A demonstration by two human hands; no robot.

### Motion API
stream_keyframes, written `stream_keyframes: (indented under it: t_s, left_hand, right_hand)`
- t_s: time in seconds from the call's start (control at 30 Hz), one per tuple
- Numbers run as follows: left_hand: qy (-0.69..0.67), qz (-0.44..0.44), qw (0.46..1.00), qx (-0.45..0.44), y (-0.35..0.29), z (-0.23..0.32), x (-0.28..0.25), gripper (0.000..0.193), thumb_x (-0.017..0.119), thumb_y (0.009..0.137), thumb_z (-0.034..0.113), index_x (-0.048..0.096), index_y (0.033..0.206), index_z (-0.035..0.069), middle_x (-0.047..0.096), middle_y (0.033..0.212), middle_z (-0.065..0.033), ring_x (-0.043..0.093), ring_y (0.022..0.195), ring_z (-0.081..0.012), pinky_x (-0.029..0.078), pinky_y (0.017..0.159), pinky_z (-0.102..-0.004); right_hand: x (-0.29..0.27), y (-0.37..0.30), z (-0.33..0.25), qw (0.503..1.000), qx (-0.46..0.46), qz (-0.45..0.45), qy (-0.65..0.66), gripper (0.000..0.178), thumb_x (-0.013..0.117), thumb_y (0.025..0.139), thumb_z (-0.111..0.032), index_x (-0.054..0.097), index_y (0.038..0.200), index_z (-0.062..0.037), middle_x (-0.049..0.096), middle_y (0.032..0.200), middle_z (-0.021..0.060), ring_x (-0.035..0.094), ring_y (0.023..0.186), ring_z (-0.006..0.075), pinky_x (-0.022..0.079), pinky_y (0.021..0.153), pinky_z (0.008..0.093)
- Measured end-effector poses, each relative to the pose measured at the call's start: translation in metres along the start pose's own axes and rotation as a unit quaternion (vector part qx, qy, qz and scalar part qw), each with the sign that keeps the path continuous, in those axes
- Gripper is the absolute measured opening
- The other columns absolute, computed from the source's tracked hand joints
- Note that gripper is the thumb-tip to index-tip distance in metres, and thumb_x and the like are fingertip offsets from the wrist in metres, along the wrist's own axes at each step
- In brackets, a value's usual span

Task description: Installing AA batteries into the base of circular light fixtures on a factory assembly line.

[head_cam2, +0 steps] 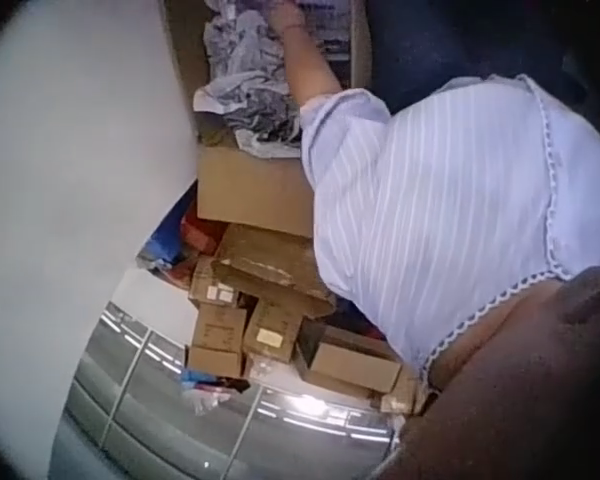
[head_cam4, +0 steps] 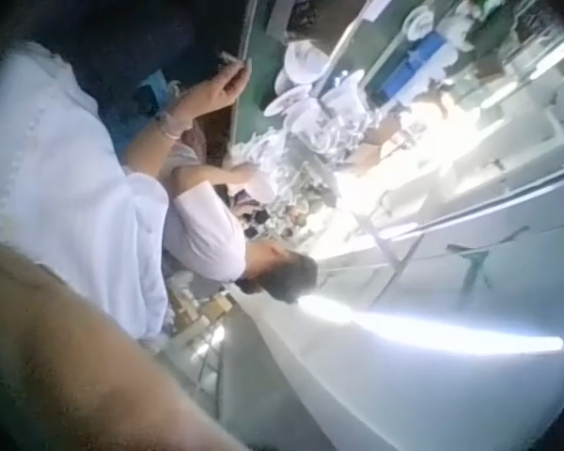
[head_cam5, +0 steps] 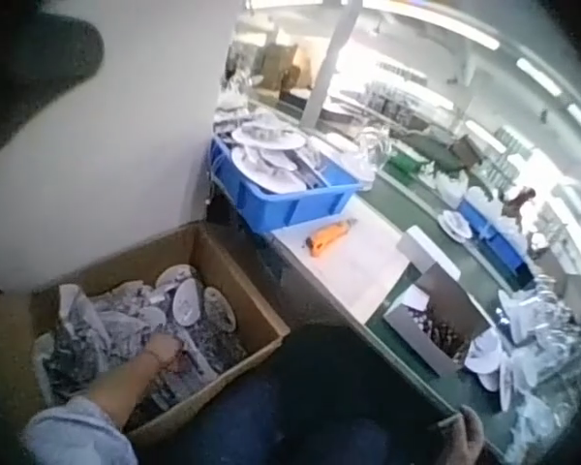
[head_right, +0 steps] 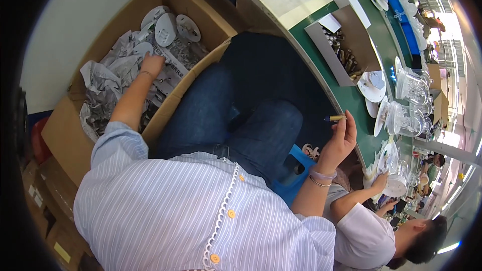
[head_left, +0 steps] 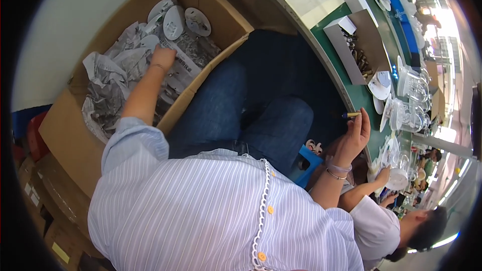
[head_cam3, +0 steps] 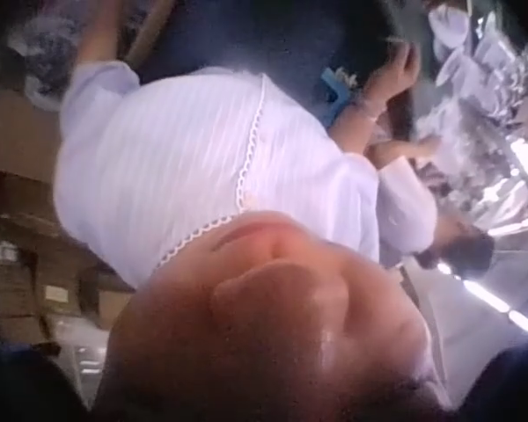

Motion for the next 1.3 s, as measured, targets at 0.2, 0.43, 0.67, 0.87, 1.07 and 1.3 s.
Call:
stream_keyframes:
  t_s: [0.2,0.43,0.67,0.87,1.07,1.3]
  left_hand:
    - [-0.378,0.324,0.863,-0.083,-0.028,-0.010,-0.100,0.018,0.052,0.077,0.018,0.057,0.087,0.004,0.058,0.074,-0.0179,0.057,0.072,-0.0326,0.044,0.062,-0.0371]
    - [-0.771,0.299,0.559,-0.065,-0.081,0.035,-0.171,0.022,0.052,0.082,0.018,0.057,0.093,-0.001,0.060,0.080,-0.0038,0.058,0.066,-0.0096,0.046,0.055,-0.0206]
    - [-0.937,-0.178,0.217,0.209,-0.116,0.144,-0.184,0.026,0.048,0.083,0.016,0.052,0.102,-0.001,0.058,0.095,-0.0101,0.058,0.084,-0.0166,0.048,0.073,-0.0291]
    - [-0.856,-0.503,0.082,0.090,-0.156,0.208,-0.175,0.027,0.046,0.084,0.014,0.049,0.105,-0.003,0.057,0.098,-0.0154,0.060,0.084,-0.0196,0.051,0.070,-0.0290]
    - [-0.797,-0.383,0.454,0.113,-0.160,0.214,-0.182,0.032,0.044,0.085,0.019,0.046,0.113,0.004,0.058,0.095,-0.0125,0.058,0.083,-0.0179,0.048,0.070,-0.0276]
    - [-0.844,-0.290,0.334,0.302,-0.160,0.222,-0.188,0.046,0.054,0.075,0.002,0.038,0.119,0.004,0.046,0.114,-0.0103,0.047,0.103,-0.0191,0.037,0.089,-0.0299]
  right_hand:
    - [0.032,0.000,-0.017,0.952,0.094,-0.074,0.283,0.027,0.040,0.087,-0.011,0.044,0.110,0.0019,0.052,0.094,0.0076,0.055,0.075,0.0152,0.047,0.061,0.0246]
    - [0.055,-0.019,-0.021,0.889,0.185,-0.236,0.346,0.028,0.037,0.086,-0.011,0.046,0.109,0.0017,0.047,0.091,0.0064,0.037,0.060,0.0078,0.030,0.049,0.0182]
    - [0.053,-0.044,-0.026,0.922,0.151,-0.291,0.208,0.029,0.054,0.078,-0.010,0.050,0.105,-0.0001,0.049,0.067,0.0002,0.037,0.051,0.0001,0.026,0.044,0.0133]
    - [0.040,-0.039,-0.035,0.943,0.010,-0.269,0.197,0.032,0.058,0.068,0.004,0.055,0.100,-0.0005,0.047,0.069,-0.0017,0.042,0.060,0.0030,0.032,0.052,0.0143]
    - [0.019,-0.045,-0.014,0.945,0.091,-0.198,0.245,0.008,0.058,0.076,-0.008,0.058,0.073,0.0004,0.048,0.061,-0.0043,0.034,0.049,0.0004,0.022,0.044,0.0162]
    - [0.012,-0.049,0.005,0.931,0.156,-0.178,0.276,0.016,0.055,0.080,-0.015,0.057,0.072,-0.0018,0.042,0.051,-0.0067,0.031,0.044,-0.0002,0.021,0.041,0.0163]
Point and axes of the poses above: each hand's wrist, its own y-axis towards the middle knuckle, its own x-axis out of the palm, z = x × y, the point moved 3 cm from there along y, towards the middle knuckle
